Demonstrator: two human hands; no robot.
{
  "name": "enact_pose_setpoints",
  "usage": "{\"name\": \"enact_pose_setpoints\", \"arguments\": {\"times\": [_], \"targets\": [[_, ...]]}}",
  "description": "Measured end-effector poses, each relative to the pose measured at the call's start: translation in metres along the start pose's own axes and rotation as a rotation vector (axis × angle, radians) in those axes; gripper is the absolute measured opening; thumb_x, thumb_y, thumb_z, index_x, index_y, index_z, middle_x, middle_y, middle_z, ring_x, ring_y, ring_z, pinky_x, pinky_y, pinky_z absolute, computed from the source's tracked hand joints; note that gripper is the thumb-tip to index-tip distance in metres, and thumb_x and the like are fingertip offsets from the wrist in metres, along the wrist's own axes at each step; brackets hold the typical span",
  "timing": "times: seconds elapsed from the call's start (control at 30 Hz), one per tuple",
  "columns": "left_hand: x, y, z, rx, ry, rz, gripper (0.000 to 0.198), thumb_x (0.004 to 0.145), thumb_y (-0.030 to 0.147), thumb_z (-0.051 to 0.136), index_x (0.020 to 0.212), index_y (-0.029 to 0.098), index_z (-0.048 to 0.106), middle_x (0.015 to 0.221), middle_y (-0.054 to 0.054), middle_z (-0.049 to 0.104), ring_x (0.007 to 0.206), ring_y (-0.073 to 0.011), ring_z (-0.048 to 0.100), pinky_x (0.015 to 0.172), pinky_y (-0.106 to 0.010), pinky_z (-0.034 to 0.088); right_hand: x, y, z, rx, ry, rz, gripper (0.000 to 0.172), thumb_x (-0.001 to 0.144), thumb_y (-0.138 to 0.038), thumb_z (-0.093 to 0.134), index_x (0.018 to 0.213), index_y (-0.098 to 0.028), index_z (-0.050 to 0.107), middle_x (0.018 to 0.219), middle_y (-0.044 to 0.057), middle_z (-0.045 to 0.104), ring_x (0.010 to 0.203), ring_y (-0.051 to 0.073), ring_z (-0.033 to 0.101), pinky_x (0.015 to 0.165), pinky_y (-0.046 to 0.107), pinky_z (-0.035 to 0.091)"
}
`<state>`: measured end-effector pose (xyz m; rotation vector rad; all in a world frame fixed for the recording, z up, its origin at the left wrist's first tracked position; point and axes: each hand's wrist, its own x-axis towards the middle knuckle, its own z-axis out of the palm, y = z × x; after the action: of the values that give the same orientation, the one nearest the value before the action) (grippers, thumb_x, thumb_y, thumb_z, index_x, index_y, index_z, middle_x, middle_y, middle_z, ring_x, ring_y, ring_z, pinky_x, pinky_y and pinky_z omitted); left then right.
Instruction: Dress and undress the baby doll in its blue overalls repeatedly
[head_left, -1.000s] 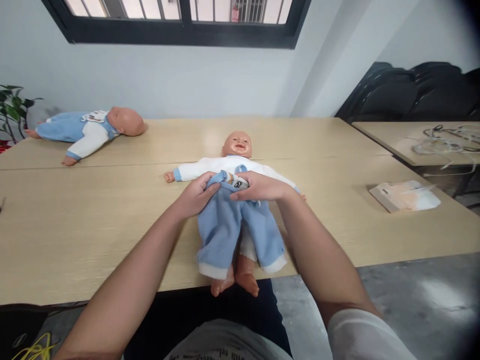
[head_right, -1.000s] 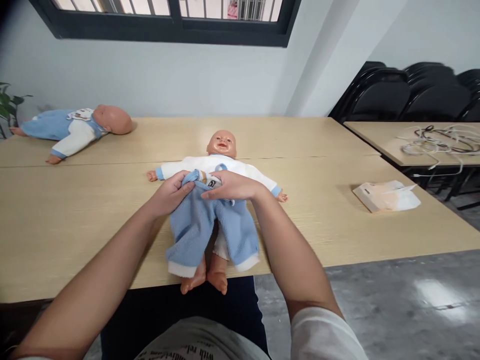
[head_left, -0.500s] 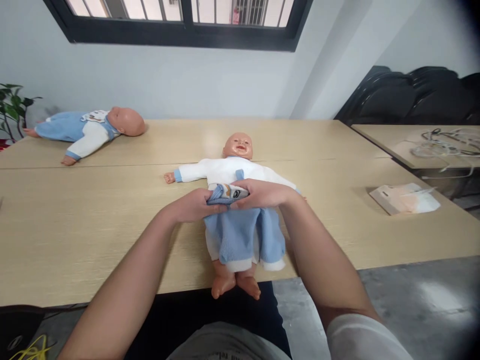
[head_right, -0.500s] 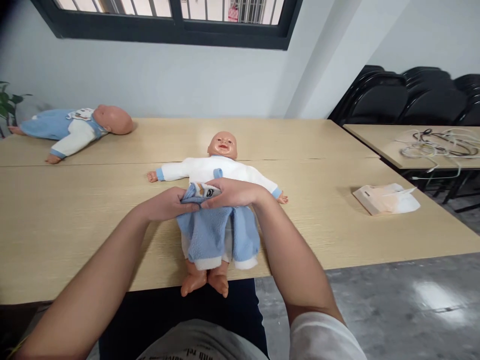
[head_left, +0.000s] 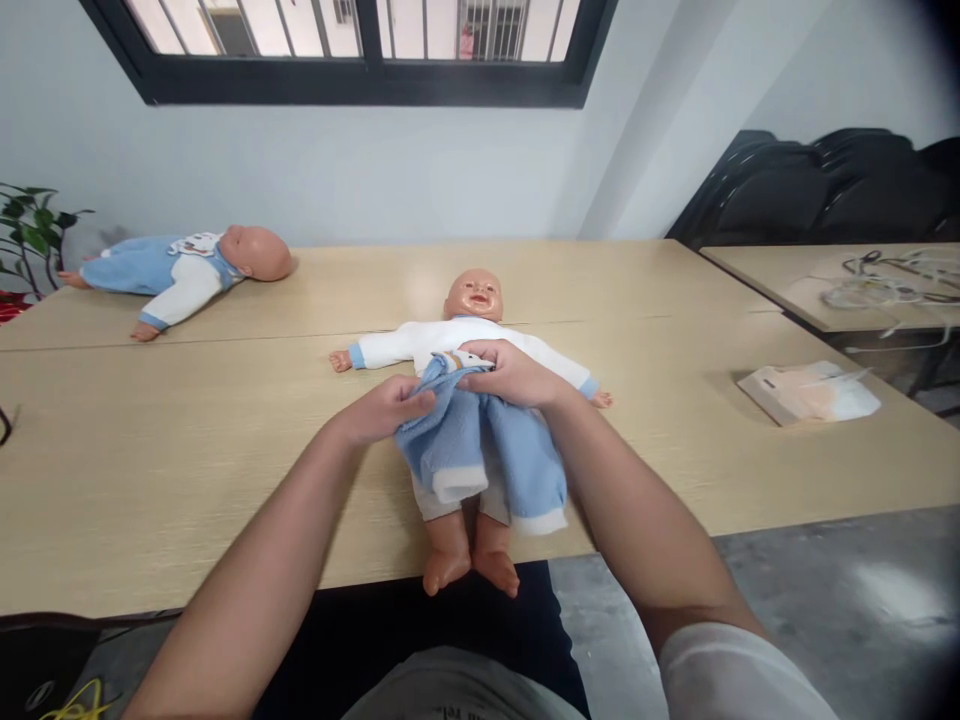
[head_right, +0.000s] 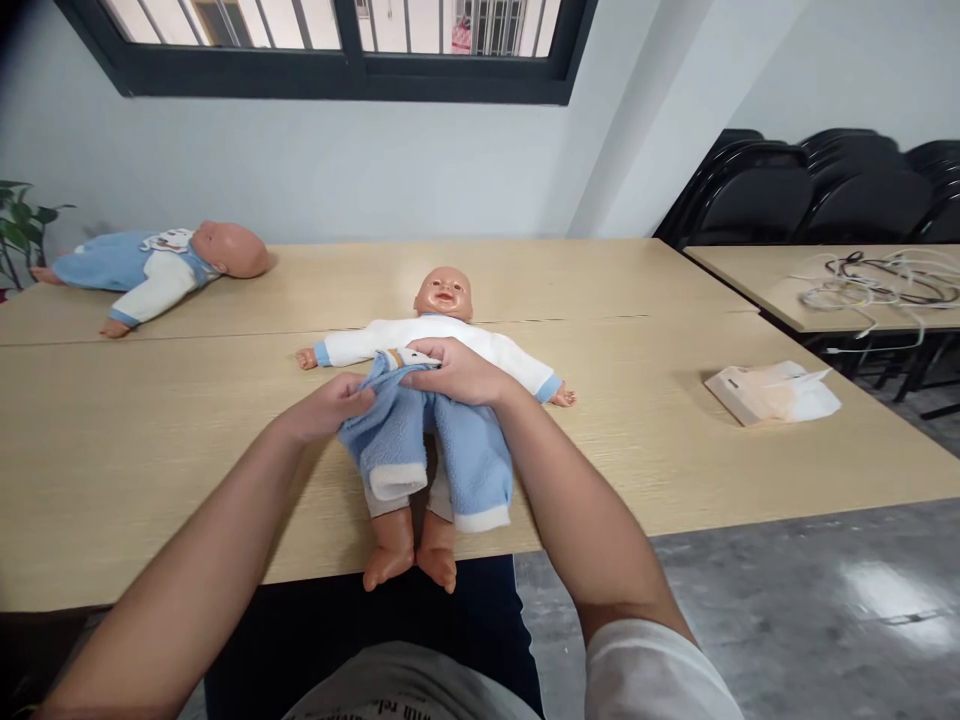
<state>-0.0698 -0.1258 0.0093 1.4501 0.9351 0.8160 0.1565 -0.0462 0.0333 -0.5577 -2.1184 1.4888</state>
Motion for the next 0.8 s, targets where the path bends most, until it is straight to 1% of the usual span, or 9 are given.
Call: {"name": "enact_pose_setpoints", "arguments": {"times": [0.1,0.17,0.23,0.33,0.4,0.47,0.53,0.63,0.8], "targets": [[-0.003,0.002,-0.003,0.143,-0.140,-0.073,0.052,0.068,0.066,0.084,0.065,0.019,0.062,0.061,0.000,0.055,0.057,-0.0147,0.047,0.053,-0.029,0.037,-0.001,0.001,0.000,0.130,0.028,0.005,0.031,0.078,-0.039,0.081,0.097,-0.017,0.070,0.094,0.000,0.070,0.086,0.016,0.062,0.084,0.028,0.049],[-0.004,0.001,-0.005,0.155,-0.126,-0.126,0.045,0.066,0.058,0.090,0.067,0.019,0.065,0.064,-0.001,0.060,0.060,-0.0167,0.052,0.055,-0.030,0.042,-0.003,-0.003,0.002,0.161,-0.038,0.020,0.034,0.079,-0.040,0.080,0.102,-0.018,0.070,0.099,0.002,0.071,0.091,0.017,0.064,0.087,0.029,0.051],[-0.003,-0.001,-0.005,0.032,-0.032,-0.116,0.045,0.069,0.059,0.088,0.081,0.019,0.073,0.074,-0.005,0.069,0.068,-0.0213,0.062,0.061,-0.033,0.051,-0.004,-0.008,0.004,0.105,-0.119,0.048,0.040,0.081,-0.041,0.079,0.112,-0.018,0.069,0.110,0.004,0.071,0.101,0.020,0.065,0.092,0.032,0.052],[0.003,-0.004,0.001,-0.305,0.181,0.004,0.058,0.075,0.069,0.079,0.102,0.017,0.075,0.092,-0.011,0.077,0.087,-0.0287,0.073,0.079,-0.041,0.060,-0.004,-0.015,0.007,-0.102,-0.166,0.081,0.055,0.079,-0.038,0.081,0.129,-0.020,0.063,0.125,0.007,0.068,0.113,0.024,0.063,0.099,0.038,0.052],[0.008,-0.006,0.006,-0.477,0.277,0.061,0.059,0.079,0.069,0.076,0.104,0.015,0.074,0.097,-0.012,0.078,0.098,-0.0312,0.074,0.091,-0.044,0.060,-0.003,-0.016,0.008,-0.212,-0.133,0.061,0.062,0.078,-0.035,0.082,0.133,-0.021,0.060,0.129,0.007,0.067,0.117,0.026,0.062,0.103,0.042,0.051],[0.010,-0.008,0.009,-0.564,0.278,0.073,0.055,0.083,0.063,0.075,0.106,0.013,0.074,0.100,-0.013,0.079,0.107,-0.0326,0.073,0.101,-0.046,0.057,-0.002,-0.014,0.006,-0.242,-0.103,0.026,0.058,0.079,-0.036,0.081,0.132,-0.021,0.062,0.128,0.007,0.068,0.116,0.027,0.063,0.104,0.044,0.051],[0.010,-0.011,0.009,-0.582,0.216,0.070,0.054,0.086,0.062,0.073,0.108,0.012,0.074,0.104,-0.014,0.079,0.112,-0.0336,0.072,0.103,-0.046,0.055,-0.001,-0.010,0.003,-0.213,-0.091,-0.001,0.049,0.084,-0.038,0.078,0.128,-0.020,0.065,0.124,0.005,0.071,0.113,0.026,0.064,0.103,0.043,0.051],[0.005,-0.015,0.002,-0.447,0.057,0.032,0.056,0.085,0.066,0.072,0.108,0.015,0.075,0.103,-0.013,0.079,0.103,-0.0311,0.074,0.092,-0.041,0.058,0.000,-0.006,-0.003,-0.132,-0.046,-0.035,0.037,0.087,-0.041,0.075,0.116,-0.018,0.070,0.115,0.004,0.074,0.107,0.023,0.066,0.100,0.039,0.052],[-0.005,-0.006,-0.007,-0.135,-0.240,-0.074,0.055,0.072,0.056,0.088,0.105,0.016,0.074,0.098,-0.009,0.076,0.087,-0.0231,0.070,0.076,-0.031,0.057,-0.001,-0.004,-0.001,0.014,-0.003,-0.048,0.030,0.082,-0.039,0.080,0.100,-0.016,0.070,0.099,0.002,0.073,0.091,0.018,0.066,0.088,0.031,0.053]]}}
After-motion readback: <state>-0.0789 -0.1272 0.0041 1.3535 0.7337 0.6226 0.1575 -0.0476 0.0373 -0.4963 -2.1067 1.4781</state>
